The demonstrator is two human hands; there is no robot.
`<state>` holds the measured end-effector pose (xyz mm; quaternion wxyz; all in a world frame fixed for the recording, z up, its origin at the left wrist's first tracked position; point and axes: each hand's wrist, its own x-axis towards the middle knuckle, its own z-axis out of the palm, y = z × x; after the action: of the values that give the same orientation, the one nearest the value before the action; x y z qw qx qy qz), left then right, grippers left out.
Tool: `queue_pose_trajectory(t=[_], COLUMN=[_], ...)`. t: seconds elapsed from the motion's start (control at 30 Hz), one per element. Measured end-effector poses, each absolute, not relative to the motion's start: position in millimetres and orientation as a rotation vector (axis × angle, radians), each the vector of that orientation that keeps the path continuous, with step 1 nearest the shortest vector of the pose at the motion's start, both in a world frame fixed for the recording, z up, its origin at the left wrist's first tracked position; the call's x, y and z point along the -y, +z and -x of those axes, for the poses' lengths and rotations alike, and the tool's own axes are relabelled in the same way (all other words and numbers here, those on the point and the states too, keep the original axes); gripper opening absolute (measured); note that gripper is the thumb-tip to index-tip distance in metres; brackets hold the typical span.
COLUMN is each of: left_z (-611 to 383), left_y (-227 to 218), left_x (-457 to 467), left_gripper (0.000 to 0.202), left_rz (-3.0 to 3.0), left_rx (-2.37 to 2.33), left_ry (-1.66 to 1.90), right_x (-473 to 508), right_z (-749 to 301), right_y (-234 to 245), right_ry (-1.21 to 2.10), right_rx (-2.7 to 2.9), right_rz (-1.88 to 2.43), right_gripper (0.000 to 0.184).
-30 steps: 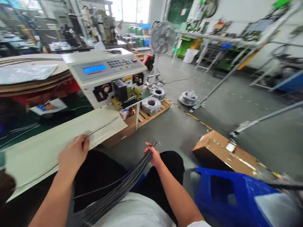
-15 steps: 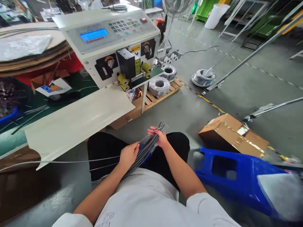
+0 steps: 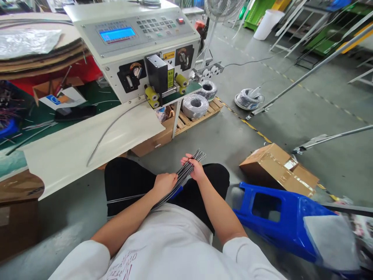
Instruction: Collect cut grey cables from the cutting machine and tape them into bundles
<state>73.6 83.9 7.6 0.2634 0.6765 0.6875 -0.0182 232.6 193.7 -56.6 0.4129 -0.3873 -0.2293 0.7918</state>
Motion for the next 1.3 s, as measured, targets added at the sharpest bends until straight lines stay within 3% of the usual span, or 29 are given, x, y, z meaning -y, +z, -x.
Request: queue_pose_trajectory(t=[0.17,0.33,0.5,0.67,0.9,1.3], left_z=[-67.7,-53.0,-7.7,52.4,90.2,106.5], left_y=[8.6,22.3,67.6,119.8,128.3,122.1], left_x=[-81.3,-75.1,-82.7,-114.0,-156.1,-148.0], left_gripper=[0.041,0.035,0.036,0.038,0.062,0.051], left_rz=[-1.909,-1.997,-2.161,-2.147,-1.953,-1.846], left_rx=[-1.822,-1.856,-1.974,-2.429,-2.797,-2.903], left_ry=[0.006,0.17,0.594,0.903,0.742,0.511], right_x=[-194.2,-195.7,-202.4,-202.6,-201.8,-202.3], right_z=[-229.1,-231.6,-233.5,-228.5,-229.1,-230.1], right_y=[-60.3,-64.2,-70.1,-66.3,-63.5,-67.5], right_ry=[1.932,1.928,1.964,2.021,2.032,2.004], right_rx=[0.606,0.55,0.535,0.541,0.572,0.581], right_rz=[0.977,1.058,1.037,0.972,1.015,1.051], right_gripper=[0.023,0.029,0.023,0.015,0.022,0.023])
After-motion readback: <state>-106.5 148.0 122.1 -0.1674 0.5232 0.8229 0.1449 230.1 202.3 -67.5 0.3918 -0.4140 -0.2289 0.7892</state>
